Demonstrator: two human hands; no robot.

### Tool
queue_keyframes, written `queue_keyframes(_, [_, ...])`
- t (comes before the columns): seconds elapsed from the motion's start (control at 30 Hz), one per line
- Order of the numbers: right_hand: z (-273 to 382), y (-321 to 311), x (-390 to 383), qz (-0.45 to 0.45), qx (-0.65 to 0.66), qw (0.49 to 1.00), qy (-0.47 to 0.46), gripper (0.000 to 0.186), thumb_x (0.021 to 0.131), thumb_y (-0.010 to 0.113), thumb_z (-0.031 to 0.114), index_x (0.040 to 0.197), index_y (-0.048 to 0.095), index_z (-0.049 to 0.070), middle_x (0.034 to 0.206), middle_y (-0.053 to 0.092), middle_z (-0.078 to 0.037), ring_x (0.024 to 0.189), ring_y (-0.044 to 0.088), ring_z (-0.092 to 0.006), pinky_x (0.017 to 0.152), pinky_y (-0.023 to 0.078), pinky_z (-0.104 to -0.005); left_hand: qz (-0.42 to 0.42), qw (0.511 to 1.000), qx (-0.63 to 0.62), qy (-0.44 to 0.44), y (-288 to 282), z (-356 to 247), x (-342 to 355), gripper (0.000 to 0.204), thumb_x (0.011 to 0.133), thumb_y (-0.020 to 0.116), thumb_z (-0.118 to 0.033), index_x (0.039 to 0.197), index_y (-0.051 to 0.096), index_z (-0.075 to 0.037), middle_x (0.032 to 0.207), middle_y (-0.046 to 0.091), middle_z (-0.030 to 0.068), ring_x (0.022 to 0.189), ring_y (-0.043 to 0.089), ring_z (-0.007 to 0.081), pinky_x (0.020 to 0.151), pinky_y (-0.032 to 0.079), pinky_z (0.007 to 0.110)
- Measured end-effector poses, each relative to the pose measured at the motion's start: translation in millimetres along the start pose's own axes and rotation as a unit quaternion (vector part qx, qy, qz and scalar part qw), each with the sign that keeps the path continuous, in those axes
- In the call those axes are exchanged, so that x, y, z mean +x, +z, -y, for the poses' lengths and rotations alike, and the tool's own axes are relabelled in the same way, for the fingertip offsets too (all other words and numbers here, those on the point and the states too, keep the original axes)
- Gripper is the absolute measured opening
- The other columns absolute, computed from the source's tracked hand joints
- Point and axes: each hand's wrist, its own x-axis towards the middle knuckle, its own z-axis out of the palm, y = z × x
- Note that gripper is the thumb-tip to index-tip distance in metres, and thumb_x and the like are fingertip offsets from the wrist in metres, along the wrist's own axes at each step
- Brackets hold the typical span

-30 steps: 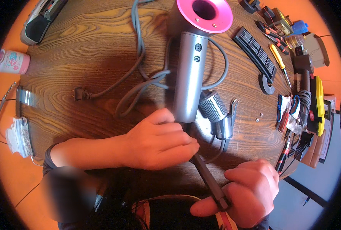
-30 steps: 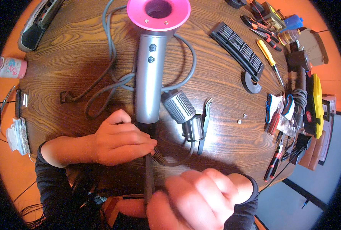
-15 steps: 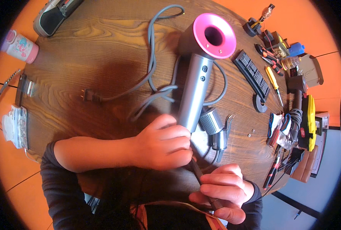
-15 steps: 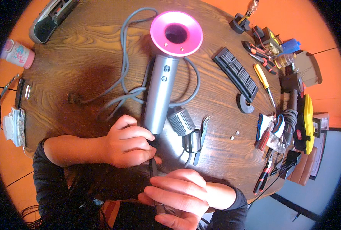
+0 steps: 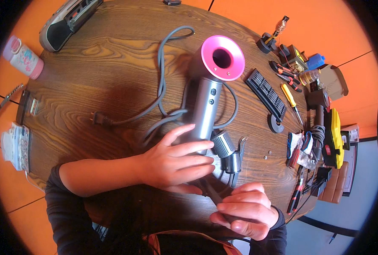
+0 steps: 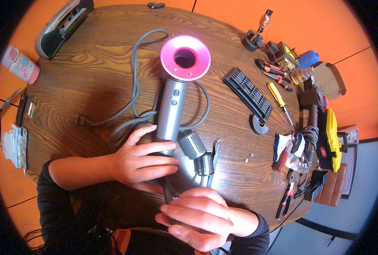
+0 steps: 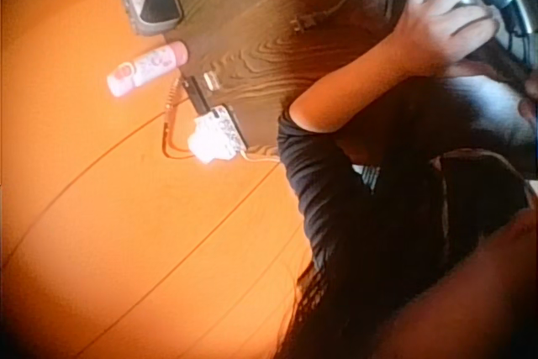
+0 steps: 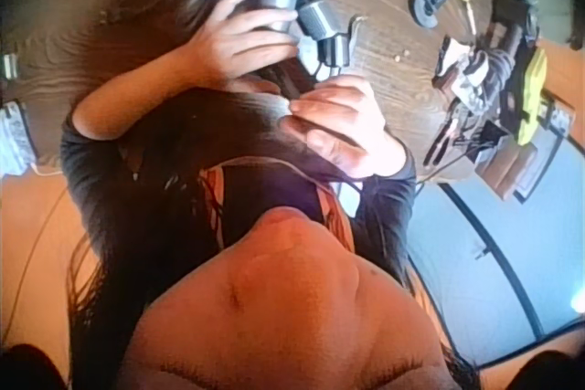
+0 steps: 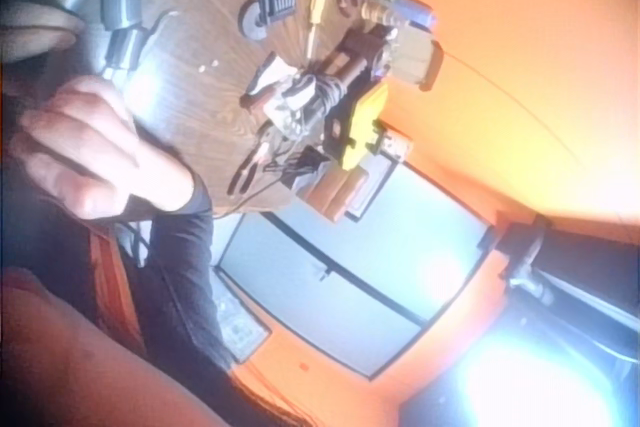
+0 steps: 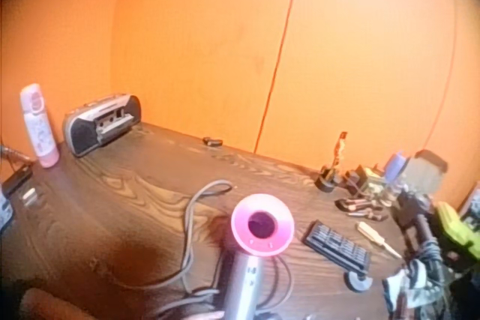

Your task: The person disassembles a hair dryer on a workbench, using a screwdriver to remove screws from the pink nozzle and the main body. They detach the nozzle and filter, then continue to unscrew and separate internal components while holding the device.

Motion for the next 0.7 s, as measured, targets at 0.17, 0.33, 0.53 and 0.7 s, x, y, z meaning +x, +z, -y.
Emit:
queue_keyframes(0.17, [-5.8, 0.5, 7.5, 0.011, 0.080, 0.997, -0.005, 0.035, 0.075, 0.067, 0.017, 0.105, 0.053, 0.005, 0.099, 0.060, -0.015, 0.078, 0.059, -0.0265, 0.070, 0.048, -0.0383, 0.007, 1.000, 0.002, -0.005, -1.6, 0.3, 1.0, 0.043, 0.068, 0.066, -0.040, 0.096, 0.059, -0.008, 0.099, 0.059, 0.0032, 0.109, 0.050, 0.0235, 0.097, 0.026, 0.054])
queue_keyframes(0.33, [-3.3, 2.0, 8.7, -0.052, 0.054, 0.997, -0.014, 0.056, 0.062, 0.076, 0.002, 0.110, 0.050, 0.014, 0.093, 0.059, -0.011, 0.079, 0.059, -0.0272, 0.065, 0.052, -0.0372, 0.009, 1.000, -0.003, -0.011, -1.0, 1.0, 0.6, 0.044, 0.067, 0.067, -0.039, 0.097, 0.059, -0.008, 0.099, 0.059, 0.0029, 0.110, 0.049, 0.0245, 0.097, 0.026, 0.055])
queue_keyframes(0.53, [-12.9, -1.3, 9.1, -0.011, 0.088, 0.995, -0.054, 0.025, 0.070, 0.067, 0.005, 0.093, 0.060, 0.002, 0.100, 0.059, -0.019, 0.084, 0.060, -0.0290, 0.068, 0.054, -0.0346, 0.002, 1.000, 0.003, -0.014, -0.2, 1.5, 0.4, 0.045, 0.066, 0.068, -0.039, 0.098, 0.059, -0.008, 0.098, 0.059, 0.0028, 0.110, 0.049, 0.0245, 0.097, 0.026, 0.055])
queue_keyframes(0.7, [-4.7, -6.4, 17.6, 0.001, 0.069, 0.997, -0.016, 0.038, 0.063, 0.072, 0.002, 0.098, 0.058, 0.007, 0.099, 0.059, -0.016, 0.084, 0.059, -0.0276, 0.068, 0.053, -0.0359, 0.014, 1.000, 0.002, -0.019, -1.4, 1.4, 0.3, 0.046, 0.066, 0.068, -0.039, 0.099, 0.058, -0.009, 0.098, 0.059, 0.0022, 0.109, 0.049, 0.0244, 0.097, 0.026, 0.055])
